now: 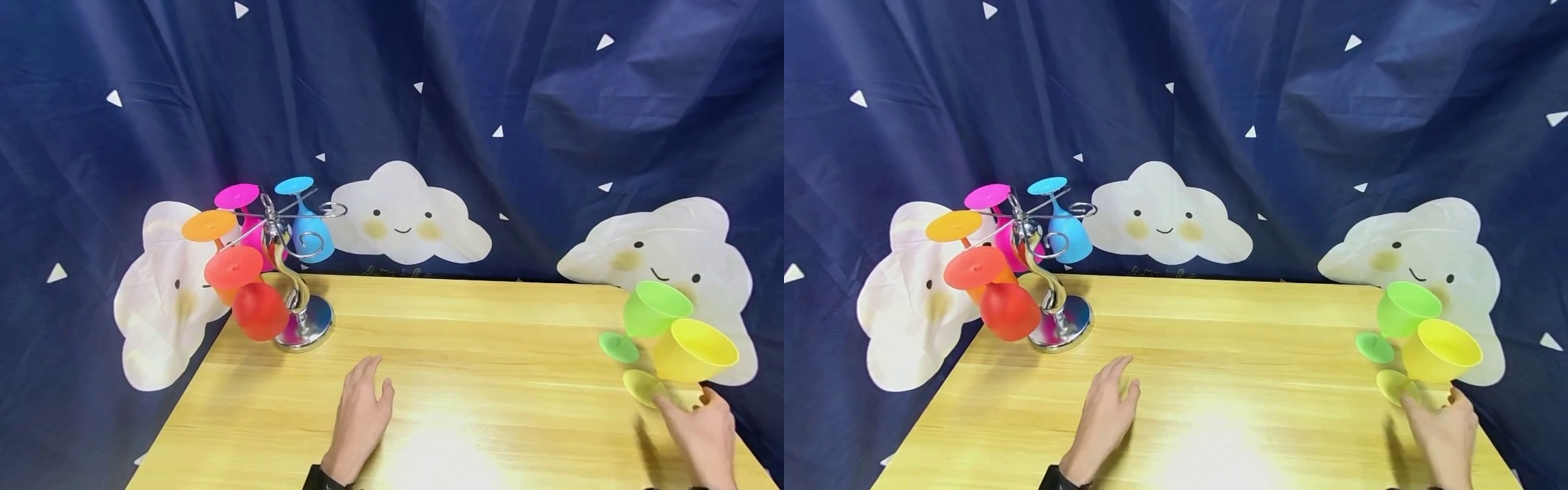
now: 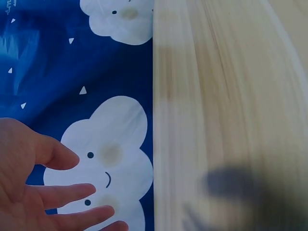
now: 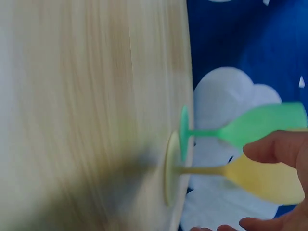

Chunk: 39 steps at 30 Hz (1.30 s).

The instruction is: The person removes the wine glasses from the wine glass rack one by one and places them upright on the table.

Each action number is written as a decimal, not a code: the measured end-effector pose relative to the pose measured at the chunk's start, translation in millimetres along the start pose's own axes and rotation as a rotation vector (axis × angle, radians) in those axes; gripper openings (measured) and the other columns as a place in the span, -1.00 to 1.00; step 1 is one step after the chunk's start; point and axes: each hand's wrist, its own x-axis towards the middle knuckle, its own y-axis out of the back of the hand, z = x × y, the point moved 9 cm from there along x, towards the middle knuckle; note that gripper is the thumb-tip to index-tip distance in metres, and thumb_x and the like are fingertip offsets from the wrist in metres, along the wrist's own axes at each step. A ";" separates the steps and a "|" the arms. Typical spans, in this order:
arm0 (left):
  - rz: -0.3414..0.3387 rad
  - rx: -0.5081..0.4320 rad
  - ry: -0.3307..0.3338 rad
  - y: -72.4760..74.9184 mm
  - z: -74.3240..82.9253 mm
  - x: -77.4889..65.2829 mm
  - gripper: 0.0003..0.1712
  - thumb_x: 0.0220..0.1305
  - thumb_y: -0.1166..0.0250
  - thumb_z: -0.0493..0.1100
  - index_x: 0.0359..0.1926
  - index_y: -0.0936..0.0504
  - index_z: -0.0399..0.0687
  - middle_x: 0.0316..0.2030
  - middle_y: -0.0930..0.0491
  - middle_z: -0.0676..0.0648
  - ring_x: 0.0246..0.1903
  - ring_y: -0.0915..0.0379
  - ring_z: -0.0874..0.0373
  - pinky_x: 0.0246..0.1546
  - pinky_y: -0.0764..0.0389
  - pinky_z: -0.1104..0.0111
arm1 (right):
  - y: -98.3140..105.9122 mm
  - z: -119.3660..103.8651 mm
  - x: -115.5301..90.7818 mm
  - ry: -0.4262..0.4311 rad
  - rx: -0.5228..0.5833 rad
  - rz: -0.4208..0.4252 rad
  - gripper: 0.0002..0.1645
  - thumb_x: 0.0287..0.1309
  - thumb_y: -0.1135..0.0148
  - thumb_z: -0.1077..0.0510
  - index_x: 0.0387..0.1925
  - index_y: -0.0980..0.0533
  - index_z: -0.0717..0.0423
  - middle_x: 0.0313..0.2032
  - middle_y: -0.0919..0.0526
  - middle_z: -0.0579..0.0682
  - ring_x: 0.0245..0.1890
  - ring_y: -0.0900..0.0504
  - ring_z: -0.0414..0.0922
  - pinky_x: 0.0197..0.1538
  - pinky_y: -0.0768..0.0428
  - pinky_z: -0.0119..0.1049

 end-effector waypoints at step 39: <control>0.561 0.429 -0.530 241.5 41.4 60.1 -0.45 0.29 -0.36 -0.56 0.31 -0.64 -0.40 0.20 -0.68 -0.43 0.30 -0.55 -0.38 0.55 -0.41 -0.16 | -90.6 -106.2 -113.6 0.785 -0.125 -0.120 -0.39 0.12 -0.59 0.28 0.19 -0.59 0.35 0.10 -0.65 0.40 0.03 -0.67 0.27 -0.20 -0.69 -0.23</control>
